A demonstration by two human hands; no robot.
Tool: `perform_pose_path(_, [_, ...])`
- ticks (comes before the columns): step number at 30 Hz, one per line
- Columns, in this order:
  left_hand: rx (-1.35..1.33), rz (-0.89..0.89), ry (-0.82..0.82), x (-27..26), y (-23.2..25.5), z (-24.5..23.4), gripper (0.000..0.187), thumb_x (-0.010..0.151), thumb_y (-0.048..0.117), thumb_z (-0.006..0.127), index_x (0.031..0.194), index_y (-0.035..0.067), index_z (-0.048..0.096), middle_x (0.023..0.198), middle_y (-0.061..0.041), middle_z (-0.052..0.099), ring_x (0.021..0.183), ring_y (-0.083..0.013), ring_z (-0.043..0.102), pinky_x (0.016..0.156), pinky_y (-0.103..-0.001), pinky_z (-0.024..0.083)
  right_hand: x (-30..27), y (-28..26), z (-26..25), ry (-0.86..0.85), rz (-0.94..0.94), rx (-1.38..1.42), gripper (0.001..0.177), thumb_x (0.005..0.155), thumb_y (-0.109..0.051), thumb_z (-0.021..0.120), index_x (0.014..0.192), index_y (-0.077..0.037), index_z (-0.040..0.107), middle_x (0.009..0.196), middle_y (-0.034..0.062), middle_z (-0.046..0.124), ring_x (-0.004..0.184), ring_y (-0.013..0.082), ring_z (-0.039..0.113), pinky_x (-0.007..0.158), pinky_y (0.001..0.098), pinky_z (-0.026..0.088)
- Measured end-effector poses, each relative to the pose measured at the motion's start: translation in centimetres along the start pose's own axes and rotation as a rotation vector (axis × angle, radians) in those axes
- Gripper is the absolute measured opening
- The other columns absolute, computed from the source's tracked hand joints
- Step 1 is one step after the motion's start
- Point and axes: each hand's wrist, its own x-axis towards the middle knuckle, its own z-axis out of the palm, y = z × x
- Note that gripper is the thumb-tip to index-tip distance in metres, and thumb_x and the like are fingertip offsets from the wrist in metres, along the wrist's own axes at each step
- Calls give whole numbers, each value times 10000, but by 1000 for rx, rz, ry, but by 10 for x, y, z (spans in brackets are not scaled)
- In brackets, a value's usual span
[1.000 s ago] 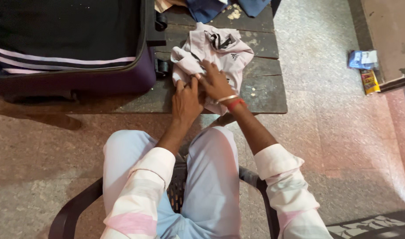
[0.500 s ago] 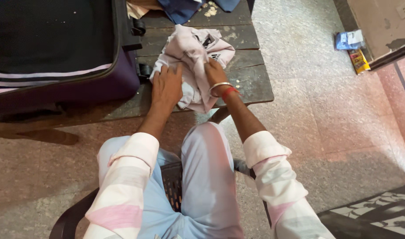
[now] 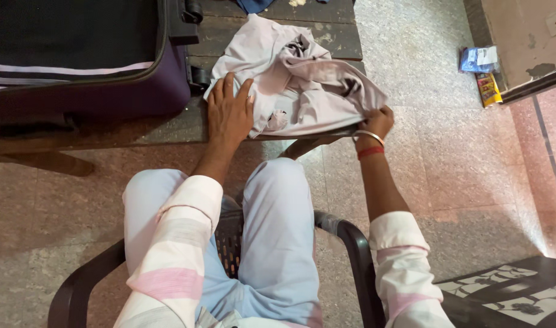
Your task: The person folds a white shirt and a black garment by hand on a wooden surface and places them into a suitcase.
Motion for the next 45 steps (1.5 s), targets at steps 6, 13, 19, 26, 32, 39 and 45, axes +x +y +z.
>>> perform_pose_path(6, [180,-56,-58,9,17,-11,464,990,350,582,1409,152,606,1436,-217,493,1213,-366,475,975,-498,381,-21,-31,-20,-30,-558,-276,272,949,54,528,1202,-43,530,1145,88,602,932,155,602,750,296,546])
perform_pose_path(13, [300,-22,-330,41,23,-11,420,855,296,632,1228,104,661,1193,-146,584,1081,-345,527,919,-478,394,-120,-69,82,-716,-1290,-975,935,756,-75,902,1529,-77,376,1409,183,500,1224,399,610,986,486,549])
perform_pose_path(19, [315,131,-430,57,9,4,242,1021,228,598,1224,131,687,1293,-133,612,1271,-320,538,1111,-500,389,-152,-70,137,-886,-1002,-1533,800,844,-322,816,1521,-255,395,1349,223,547,801,464,692,603,528,557])
perform_pose_path(26, [-36,171,-182,51,-16,18,533,941,337,625,1444,165,589,1584,-167,410,1449,-407,353,1183,-596,220,-99,-33,134,-857,-1147,-1488,473,883,-225,761,1334,-213,620,1146,168,643,841,386,701,665,492,556])
perform_pose_path(32, [-28,90,-189,50,-13,22,514,955,366,609,1440,198,589,1609,-152,391,1484,-409,302,1201,-598,220,-7,-39,138,-790,-693,-673,290,893,-20,584,1135,-9,743,1009,140,792,897,240,742,771,370,586])
perform_pose_path(39, [12,-20,-143,50,-8,22,538,959,372,596,1463,184,577,1610,-158,385,1497,-413,293,1197,-595,209,92,-53,93,96,-265,-195,473,835,-27,563,1288,-11,425,1075,194,607,648,240,716,493,353,639])
perform_pose_path(45, [51,-116,-147,49,-1,19,551,977,383,574,1480,159,552,1615,-190,371,1497,-431,282,1197,-589,211,92,-26,46,64,-926,-824,813,894,8,844,1506,39,310,1479,282,386,1371,427,480,1155,457,400])
